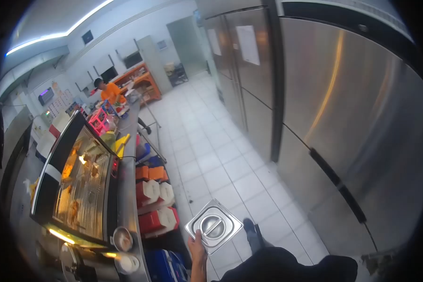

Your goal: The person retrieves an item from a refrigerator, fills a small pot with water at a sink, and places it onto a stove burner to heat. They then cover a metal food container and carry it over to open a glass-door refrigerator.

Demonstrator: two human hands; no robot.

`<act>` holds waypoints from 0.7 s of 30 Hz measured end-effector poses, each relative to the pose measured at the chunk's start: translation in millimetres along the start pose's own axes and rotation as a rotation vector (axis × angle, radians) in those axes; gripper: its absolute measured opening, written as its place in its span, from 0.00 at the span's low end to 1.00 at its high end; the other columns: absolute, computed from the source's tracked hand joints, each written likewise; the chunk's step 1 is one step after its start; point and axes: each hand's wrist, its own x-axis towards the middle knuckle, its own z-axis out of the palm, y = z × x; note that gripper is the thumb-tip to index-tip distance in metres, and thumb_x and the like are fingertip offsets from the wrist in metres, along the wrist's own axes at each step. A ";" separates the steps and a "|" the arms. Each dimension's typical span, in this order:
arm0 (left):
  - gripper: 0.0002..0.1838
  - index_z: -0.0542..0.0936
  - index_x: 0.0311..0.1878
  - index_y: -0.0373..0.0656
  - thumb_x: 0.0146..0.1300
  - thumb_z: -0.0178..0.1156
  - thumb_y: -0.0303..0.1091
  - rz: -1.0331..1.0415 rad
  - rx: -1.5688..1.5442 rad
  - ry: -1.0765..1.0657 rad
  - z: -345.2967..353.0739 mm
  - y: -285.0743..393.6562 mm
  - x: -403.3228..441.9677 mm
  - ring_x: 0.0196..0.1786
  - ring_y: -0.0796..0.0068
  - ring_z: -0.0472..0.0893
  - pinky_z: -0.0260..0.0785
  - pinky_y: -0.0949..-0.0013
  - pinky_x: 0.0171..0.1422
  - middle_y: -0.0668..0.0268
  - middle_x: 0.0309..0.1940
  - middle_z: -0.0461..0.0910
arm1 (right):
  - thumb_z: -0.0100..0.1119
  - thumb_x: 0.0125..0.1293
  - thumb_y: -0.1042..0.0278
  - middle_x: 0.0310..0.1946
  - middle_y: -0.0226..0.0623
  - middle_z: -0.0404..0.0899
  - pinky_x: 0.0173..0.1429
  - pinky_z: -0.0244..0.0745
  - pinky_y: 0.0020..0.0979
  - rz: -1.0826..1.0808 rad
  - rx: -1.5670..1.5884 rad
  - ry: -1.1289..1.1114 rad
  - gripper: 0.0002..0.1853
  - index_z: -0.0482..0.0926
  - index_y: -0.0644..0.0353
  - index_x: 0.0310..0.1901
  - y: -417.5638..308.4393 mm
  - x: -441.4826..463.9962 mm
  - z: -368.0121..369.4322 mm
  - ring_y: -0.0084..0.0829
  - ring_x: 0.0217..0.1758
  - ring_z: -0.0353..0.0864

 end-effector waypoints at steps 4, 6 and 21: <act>0.15 0.74 0.55 0.32 0.70 0.55 0.30 0.074 0.097 0.172 46.4 9.5 175.7 0.46 0.76 0.78 0.70 0.73 0.52 0.60 0.47 0.80 | 0.53 0.65 0.55 0.40 0.43 0.83 0.51 0.75 0.45 0.050 0.031 -0.076 0.17 0.81 0.62 0.40 -179.7 86.6 -69.8 0.40 0.45 0.83; 0.15 0.74 0.55 0.32 0.71 0.54 0.30 0.098 0.083 0.244 46.4 19.4 239.0 0.46 0.76 0.78 0.70 0.73 0.52 0.60 0.48 0.80 | 0.54 0.64 0.54 0.37 0.43 0.84 0.49 0.77 0.45 -0.054 0.032 -0.036 0.19 0.82 0.64 0.37 -298.9 143.4 -111.3 0.39 0.43 0.84; 0.16 0.73 0.56 0.33 0.71 0.55 0.32 0.184 -0.099 0.402 143.2 44.6 779.3 0.47 0.75 0.78 0.70 0.72 0.53 0.60 0.49 0.79 | 0.55 0.65 0.54 0.24 0.41 0.82 0.37 0.77 0.38 -0.726 0.346 0.232 0.18 0.80 0.62 0.28 -1084.9 256.3 -428.4 0.33 0.27 0.82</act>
